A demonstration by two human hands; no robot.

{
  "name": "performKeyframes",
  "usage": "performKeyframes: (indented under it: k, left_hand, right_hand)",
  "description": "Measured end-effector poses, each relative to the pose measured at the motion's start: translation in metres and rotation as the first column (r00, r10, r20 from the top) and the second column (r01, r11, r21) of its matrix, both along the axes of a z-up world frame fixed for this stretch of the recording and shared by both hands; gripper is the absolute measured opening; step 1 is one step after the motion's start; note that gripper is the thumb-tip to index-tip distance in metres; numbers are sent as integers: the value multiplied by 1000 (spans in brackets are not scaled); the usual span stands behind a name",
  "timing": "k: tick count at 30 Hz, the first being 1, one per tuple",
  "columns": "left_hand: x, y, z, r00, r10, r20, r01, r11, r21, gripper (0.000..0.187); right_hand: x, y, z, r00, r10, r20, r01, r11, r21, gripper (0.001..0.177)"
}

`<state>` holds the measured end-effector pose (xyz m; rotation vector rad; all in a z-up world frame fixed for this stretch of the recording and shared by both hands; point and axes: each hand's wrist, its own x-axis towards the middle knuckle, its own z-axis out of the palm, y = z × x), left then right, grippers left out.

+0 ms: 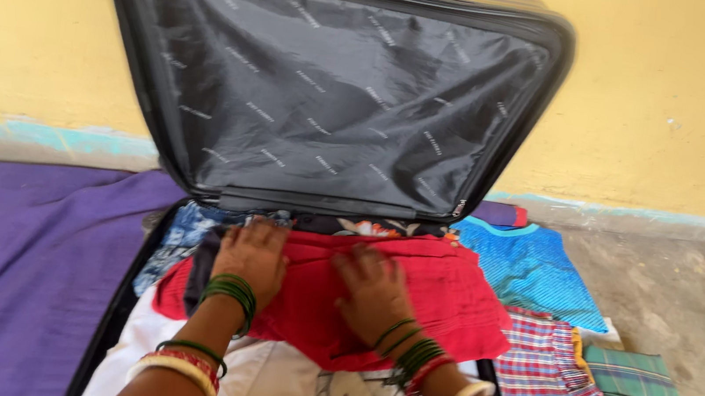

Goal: The person packs various items of clothing, including shirts and trousers, into a suitcase by folding them and placing them inside.

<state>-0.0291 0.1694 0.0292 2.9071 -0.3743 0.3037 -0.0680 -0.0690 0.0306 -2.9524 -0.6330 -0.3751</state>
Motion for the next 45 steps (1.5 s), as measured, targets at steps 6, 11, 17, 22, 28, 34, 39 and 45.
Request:
performKeyframes:
  k: [6, 11, 17, 22, 28, 34, 39, 45]
  left_hand:
    - [1, -64, -12, 981, -138, -136, 145, 989, 40, 61]
    - [2, -81, -12, 949, -48, -311, 86, 990, 109, 65]
    - [1, -94, 7, 951, -32, -308, 54, 997, 62, 73]
    - [-2, -132, 22, 962, -165, -219, 140, 982, -124, 74]
    - [-11, -195, 32, 927, -318, -200, 294, 945, -143, 82]
    - [-23, -226, 29, 887, -296, -355, 314, 949, -5, 83]
    - [-18, -220, 29, 865, -311, -394, 343, 939, 11, 90]
    - [-19, -222, 33, 862, -298, -410, 336, 942, 24, 90]
  right_hand:
    - [-1, -25, -4, 992, 124, -11, -124, 992, -6, 70]
    - [0, -88, 8, 998, 40, 56, -37, 998, -44, 72]
    - [6, -162, -18, 959, -278, -54, 283, 942, 183, 66]
    - [25, -266, -91, 840, -532, -107, 524, 744, 415, 70]
    - [18, -330, -156, 600, -333, -728, 800, 281, 530, 53]
    - [40, -311, -167, 621, -174, -764, 784, 104, 613, 49]
    - [44, -276, -122, 502, -299, -812, 853, 14, 522, 65]
    - [26, -246, -68, 437, -192, -879, 896, 14, 443, 67]
